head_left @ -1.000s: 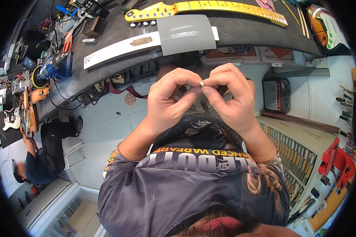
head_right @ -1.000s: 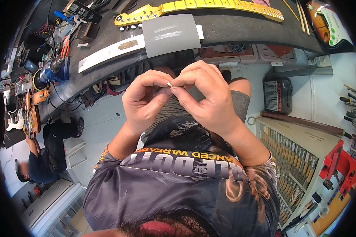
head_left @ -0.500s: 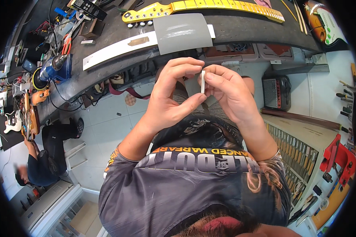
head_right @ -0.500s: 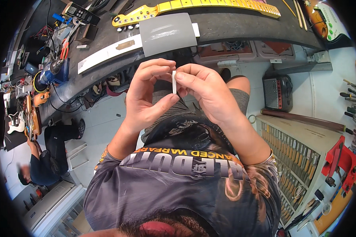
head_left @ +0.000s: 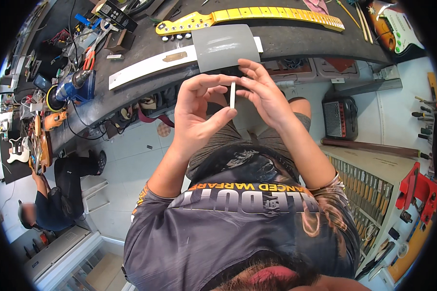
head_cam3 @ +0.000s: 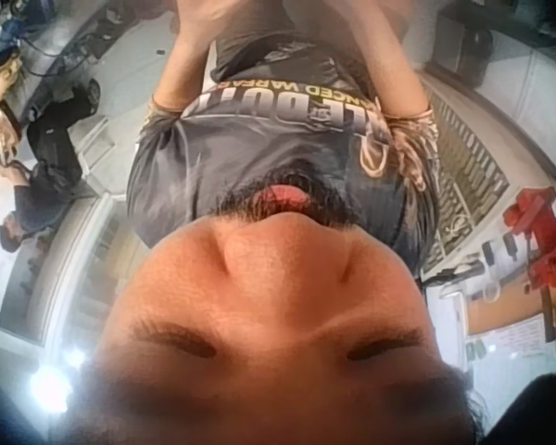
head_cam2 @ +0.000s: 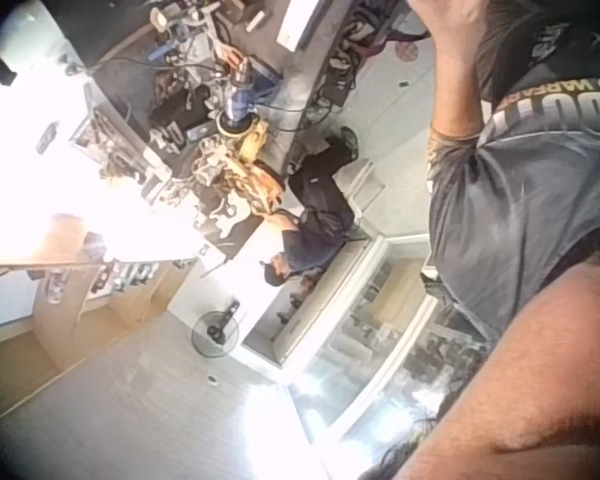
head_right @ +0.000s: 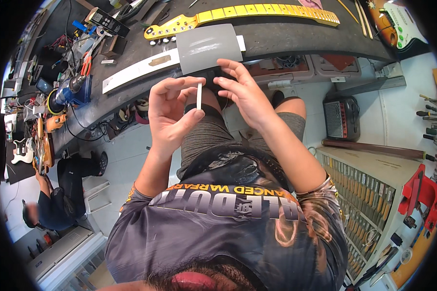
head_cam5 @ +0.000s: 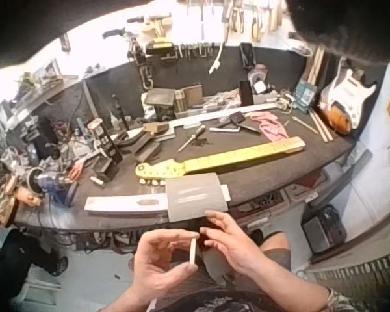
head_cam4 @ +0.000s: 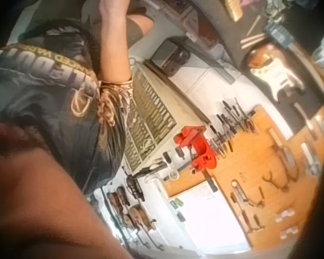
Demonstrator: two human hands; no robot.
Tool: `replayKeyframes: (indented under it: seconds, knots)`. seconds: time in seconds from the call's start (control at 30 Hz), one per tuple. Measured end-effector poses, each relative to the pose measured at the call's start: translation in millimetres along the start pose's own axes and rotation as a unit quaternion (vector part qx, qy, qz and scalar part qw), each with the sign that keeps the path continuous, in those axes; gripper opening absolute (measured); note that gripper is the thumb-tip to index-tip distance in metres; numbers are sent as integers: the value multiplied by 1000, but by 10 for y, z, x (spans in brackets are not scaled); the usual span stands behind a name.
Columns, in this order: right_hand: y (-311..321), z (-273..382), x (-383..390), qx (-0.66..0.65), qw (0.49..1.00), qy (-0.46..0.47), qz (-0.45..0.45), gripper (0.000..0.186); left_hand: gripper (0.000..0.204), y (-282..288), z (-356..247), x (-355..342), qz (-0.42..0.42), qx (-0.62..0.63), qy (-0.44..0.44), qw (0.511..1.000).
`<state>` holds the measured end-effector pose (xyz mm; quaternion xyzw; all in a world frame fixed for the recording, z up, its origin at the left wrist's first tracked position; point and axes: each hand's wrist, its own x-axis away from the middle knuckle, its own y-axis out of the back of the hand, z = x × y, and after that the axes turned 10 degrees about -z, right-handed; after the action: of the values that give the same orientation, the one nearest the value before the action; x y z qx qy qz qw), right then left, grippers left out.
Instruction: The person sands a guitar nut against sandpaper, tests its fit on a guitar neck, retrieves another sheet of sandpaper from a storage cabinet to sand the nut further, and places the sandpaper back into the cabinet drawer.
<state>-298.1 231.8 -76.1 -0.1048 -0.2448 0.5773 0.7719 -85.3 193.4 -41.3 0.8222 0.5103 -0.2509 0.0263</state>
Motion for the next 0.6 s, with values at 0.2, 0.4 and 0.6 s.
replayKeyframes:
  seconds: [0.2,0.4,0.6]
  knots:
    - [50,-28,-108,-23,999,23,5,59,68,51,-47,82,16,36,-4,999]
    - [522,-199,208,-58,984,115,-123,43,68,-18,-78,180,38,59,-5,998]
    - [2338,-746,1384,97,827,191,-519,25,55,-377,93,297,67,21,26,997]
